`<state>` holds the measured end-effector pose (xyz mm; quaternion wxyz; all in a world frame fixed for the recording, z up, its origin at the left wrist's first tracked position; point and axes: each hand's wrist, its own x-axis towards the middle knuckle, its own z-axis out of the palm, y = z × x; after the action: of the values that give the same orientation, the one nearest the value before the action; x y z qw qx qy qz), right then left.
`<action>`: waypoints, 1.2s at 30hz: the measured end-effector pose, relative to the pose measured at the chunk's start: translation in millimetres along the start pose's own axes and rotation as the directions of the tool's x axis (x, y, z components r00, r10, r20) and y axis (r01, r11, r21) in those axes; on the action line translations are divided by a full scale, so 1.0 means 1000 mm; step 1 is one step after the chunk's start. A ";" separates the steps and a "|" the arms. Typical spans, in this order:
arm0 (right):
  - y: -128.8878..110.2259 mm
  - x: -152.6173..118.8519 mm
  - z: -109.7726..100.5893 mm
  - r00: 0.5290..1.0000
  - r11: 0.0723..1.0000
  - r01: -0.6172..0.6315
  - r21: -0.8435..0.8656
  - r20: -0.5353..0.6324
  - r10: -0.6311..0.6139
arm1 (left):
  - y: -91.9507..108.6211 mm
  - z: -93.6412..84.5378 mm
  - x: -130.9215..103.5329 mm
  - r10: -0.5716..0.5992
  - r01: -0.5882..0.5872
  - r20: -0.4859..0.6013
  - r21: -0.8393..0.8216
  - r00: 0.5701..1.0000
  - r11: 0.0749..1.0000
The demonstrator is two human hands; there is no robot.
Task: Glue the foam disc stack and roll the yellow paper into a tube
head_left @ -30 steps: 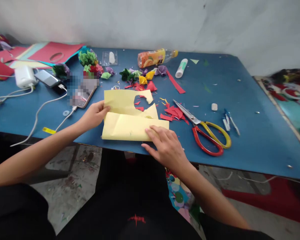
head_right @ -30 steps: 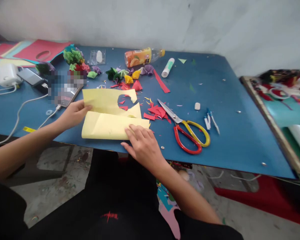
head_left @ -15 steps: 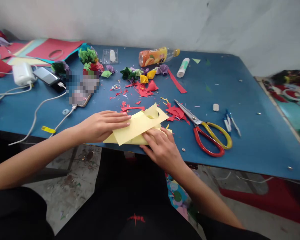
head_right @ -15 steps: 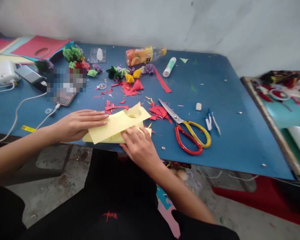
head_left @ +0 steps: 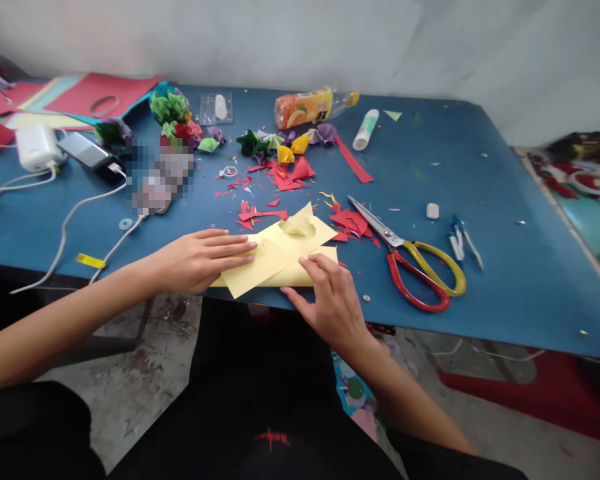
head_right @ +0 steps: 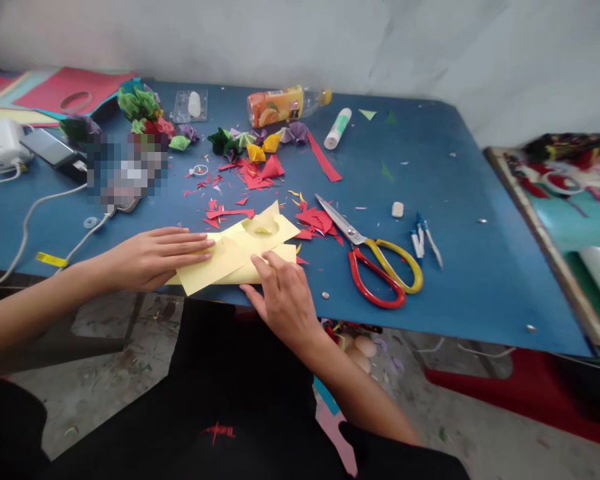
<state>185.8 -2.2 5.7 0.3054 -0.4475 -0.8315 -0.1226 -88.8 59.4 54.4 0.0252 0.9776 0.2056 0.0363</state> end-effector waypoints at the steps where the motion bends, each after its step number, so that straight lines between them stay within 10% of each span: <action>1: 0.000 0.000 0.000 1.000 1.000 0.007 -0.001 0.003 -0.007 | 0.000 0.001 -0.001 0.007 -0.007 0.003 0.017 1.000 1.000; 16: -0.003 0.000 0.002 0.998 1.000 0.007 0.017 0.070 -0.008 | 0.042 0.004 0.020 -0.038 0.072 -0.199 0.168 0.979 0.983; 24: -0.004 0.000 0.001 0.996 0.999 -0.022 0.046 0.088 0.018 | 0.073 0.005 0.043 -0.410 0.442 -0.195 0.159 0.891 0.883; 36: -0.003 0.000 0.003 0.996 0.998 -0.021 0.058 0.084 0.016 | 0.068 0.020 0.032 -0.508 0.512 -0.069 0.071 0.859 0.856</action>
<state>182.6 -2.3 4.0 0.2846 -0.4508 -0.8426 -0.0764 -30.4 9.7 41.3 -0.0133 0.8874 0.4589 0.0428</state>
